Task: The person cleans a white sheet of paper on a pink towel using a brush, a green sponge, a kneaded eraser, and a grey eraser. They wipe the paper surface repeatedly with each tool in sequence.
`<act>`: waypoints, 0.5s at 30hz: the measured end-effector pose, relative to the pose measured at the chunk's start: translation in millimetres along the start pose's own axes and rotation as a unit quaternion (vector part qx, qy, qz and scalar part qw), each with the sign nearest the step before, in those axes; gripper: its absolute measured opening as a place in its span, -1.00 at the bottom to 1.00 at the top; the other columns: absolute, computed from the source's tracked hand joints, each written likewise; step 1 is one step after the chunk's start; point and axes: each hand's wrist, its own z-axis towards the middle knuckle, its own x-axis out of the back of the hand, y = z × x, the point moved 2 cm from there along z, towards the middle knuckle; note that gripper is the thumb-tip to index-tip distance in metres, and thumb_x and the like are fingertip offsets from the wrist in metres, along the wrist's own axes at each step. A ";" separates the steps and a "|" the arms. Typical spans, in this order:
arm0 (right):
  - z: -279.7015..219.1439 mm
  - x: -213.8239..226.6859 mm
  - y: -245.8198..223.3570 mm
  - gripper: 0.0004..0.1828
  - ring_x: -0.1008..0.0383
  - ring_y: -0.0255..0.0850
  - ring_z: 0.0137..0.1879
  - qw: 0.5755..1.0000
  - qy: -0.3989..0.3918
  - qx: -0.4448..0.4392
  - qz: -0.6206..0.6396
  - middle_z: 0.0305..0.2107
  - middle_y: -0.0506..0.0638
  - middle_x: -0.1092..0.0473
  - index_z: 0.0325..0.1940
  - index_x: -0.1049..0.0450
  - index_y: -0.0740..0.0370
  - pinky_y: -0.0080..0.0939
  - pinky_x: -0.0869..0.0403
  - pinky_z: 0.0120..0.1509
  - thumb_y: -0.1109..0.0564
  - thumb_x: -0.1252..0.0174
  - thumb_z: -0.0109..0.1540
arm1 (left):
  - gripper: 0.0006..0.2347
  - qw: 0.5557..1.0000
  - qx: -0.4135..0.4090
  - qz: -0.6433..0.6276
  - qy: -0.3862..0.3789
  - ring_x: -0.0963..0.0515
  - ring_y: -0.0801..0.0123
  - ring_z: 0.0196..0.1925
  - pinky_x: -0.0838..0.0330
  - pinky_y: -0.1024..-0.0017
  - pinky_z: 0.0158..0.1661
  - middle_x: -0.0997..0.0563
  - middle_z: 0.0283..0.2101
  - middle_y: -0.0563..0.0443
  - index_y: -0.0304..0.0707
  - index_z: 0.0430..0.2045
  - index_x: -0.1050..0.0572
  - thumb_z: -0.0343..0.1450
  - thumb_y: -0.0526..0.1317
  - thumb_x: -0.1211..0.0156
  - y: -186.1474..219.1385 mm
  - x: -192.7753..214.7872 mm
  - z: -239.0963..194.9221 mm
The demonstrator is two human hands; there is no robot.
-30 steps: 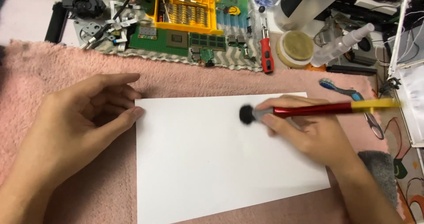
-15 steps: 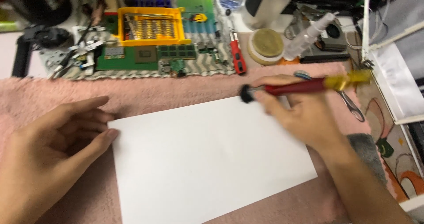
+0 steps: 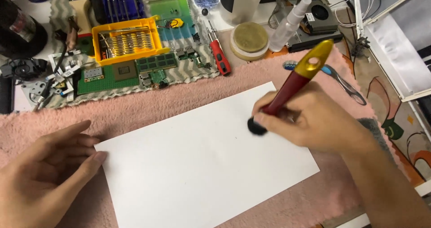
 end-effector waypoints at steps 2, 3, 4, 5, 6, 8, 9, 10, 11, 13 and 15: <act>5.6 -5.5 -6.6 -0.75 -0.53 -0.40 -0.52 0.995 -0.039 -0.070 -0.054 -0.27 -0.15 -0.81 0.04 -0.81 0.00 -0.48 -0.53 -0.55 -0.02 -0.29 0.38 | -0.46 1.000 -0.008 0.007 0.001 -0.77 0.14 0.03 -0.67 0.37 0.15 -0.77 0.00 -0.37 -0.60 0.37 -0.57 0.39 -0.58 -0.37 2.2 0.0 -0.4; 7.4 -8.4 -8.2 -0.66 -0.65 -0.38 -0.39 0.981 -0.080 -0.140 -0.109 -0.22 -0.25 -0.75 0.23 -0.76 -0.27 -0.51 -0.72 -0.44 -0.14 -0.20 0.44 | -0.47 1.000 -0.015 0.012 0.002 -0.77 0.13 0.05 -0.67 0.36 0.15 -0.76 0.00 -0.39 -0.62 0.36 -0.57 0.40 -0.58 -0.37 3.3 -0.5 -0.9; 3.4 -4.4 -8.1 -0.66 -0.65 -0.38 -0.39 0.981 -0.079 -0.140 -0.106 -0.22 -0.25 -0.75 0.23 -0.76 -0.27 -0.51 -0.72 -0.44 -0.14 -0.20 0.44 | -0.47 1.000 -0.016 0.015 0.001 -0.77 0.13 0.05 -0.67 0.36 0.15 -0.76 0.00 -0.39 -0.62 0.36 -0.57 0.40 -0.58 -0.37 -1.0 -0.9 -0.4; -1.1 -3.6 -8.3 -0.60 -0.75 -0.41 -0.22 0.973 -0.153 -0.132 -0.112 -0.10 -0.33 -0.76 0.26 -0.75 -0.33 -0.45 -0.80 -0.19 -0.24 -0.14 0.43 | -0.46 1.000 -0.030 0.005 0.002 -0.75 0.15 0.01 -0.67 0.38 0.16 -0.75 0.00 -0.39 -0.63 0.36 -0.56 0.39 -0.60 -0.38 -4.9 -0.6 0.2; -4.7 -3.4 -9.4 -0.54 -0.85 -0.44 -0.05 0.959 -0.227 -0.121 -0.117 0.02 -0.41 -0.77 0.28 -0.75 -0.38 -0.39 -0.89 0.05 -0.34 -0.08 0.42 | -0.45 0.999 -0.042 -0.004 0.005 -0.74 0.16 -0.03 -0.66 0.41 0.16 -0.75 0.00 -0.40 -0.65 0.37 -0.56 0.39 -0.61 -0.39 -8.9 1.5 -0.3; -9.3 6.2 0.3 -0.59 -0.79 -0.42 -0.29 0.963 -0.183 -0.161 -0.114 -0.11 -0.30 -0.87 0.21 -0.81 -0.28 -0.48 -0.76 -0.25 -0.25 -0.21 0.38 | -0.46 1.000 0.007 -0.003 0.006 -0.74 0.19 0.00 -0.64 0.43 0.18 -0.75 0.02 -0.34 -0.56 0.38 -0.57 0.40 -0.58 -0.37 -1.5 2.3 1.4; -11.9 12.1 6.5 -0.64 -0.73 -0.40 -0.53 0.963 -0.137 -0.202 -0.113 -0.24 -0.18 -0.97 0.14 -0.88 -0.18 -0.58 -0.65 -0.55 -0.16 -0.34 0.34 | -0.47 0.998 0.056 -0.007 0.007 -0.74 0.23 0.03 -0.62 0.44 0.20 -0.76 0.03 -0.29 -0.48 0.39 -0.58 0.42 -0.55 -0.36 0.8 1.8 1.9; -8.2 10.0 -3.9 -0.64 -0.73 -0.40 -0.53 0.963 -0.138 -0.202 -0.111 -0.24 -0.18 -0.97 0.14 -0.88 -0.18 -0.58 -0.65 -0.55 -0.16 -0.34 0.34 | -0.47 0.998 0.057 -0.005 0.006 -0.74 0.23 0.03 -0.62 0.44 0.20 -0.76 0.03 -0.29 -0.48 0.39 -0.58 0.42 -0.55 -0.36 1.7 2.4 0.8; -5.0 8.1 -13.2 -0.63 -0.73 -0.41 -0.41 0.955 -0.155 -0.215 -0.131 -0.16 -0.34 -0.89 0.18 -0.83 -0.37 -0.53 -0.75 -0.37 -0.25 -0.26 0.37 | -0.48 0.999 0.042 0.003 0.006 -0.74 0.20 0.06 -0.64 0.42 0.20 -0.76 0.03 -0.32 -0.52 0.37 -0.58 0.42 -0.56 -0.37 3.5 2.6 -0.2; -7.1 8.9 -15.6 -0.62 -0.73 -0.42 -0.28 0.946 -0.170 -0.230 -0.149 -0.08 -0.49 -0.81 0.22 -0.79 -0.56 -0.48 -0.85 -0.19 -0.33 -0.19 0.39 | -0.49 1.000 0.025 0.011 0.002 -0.75 0.18 0.10 -0.65 0.40 0.20 -0.76 0.03 -0.36 -0.56 0.36 -0.58 0.41 -0.56 -0.38 6.1 0.2 -0.2; -14.2 6.6 -8.1 -0.63 -0.87 -0.57 -0.29 0.953 -0.259 -0.116 -0.105 -0.16 -0.56 -0.87 0.15 -0.86 -0.56 -0.51 -0.91 -0.12 -0.35 -0.26 0.34 | -0.48 1.000 0.015 0.013 0.013 -0.74 0.20 0.06 -0.64 0.42 0.22 -0.75 0.00 -0.35 -0.58 0.36 -0.58 0.41 -0.57 -0.39 6.6 0.5 -1.4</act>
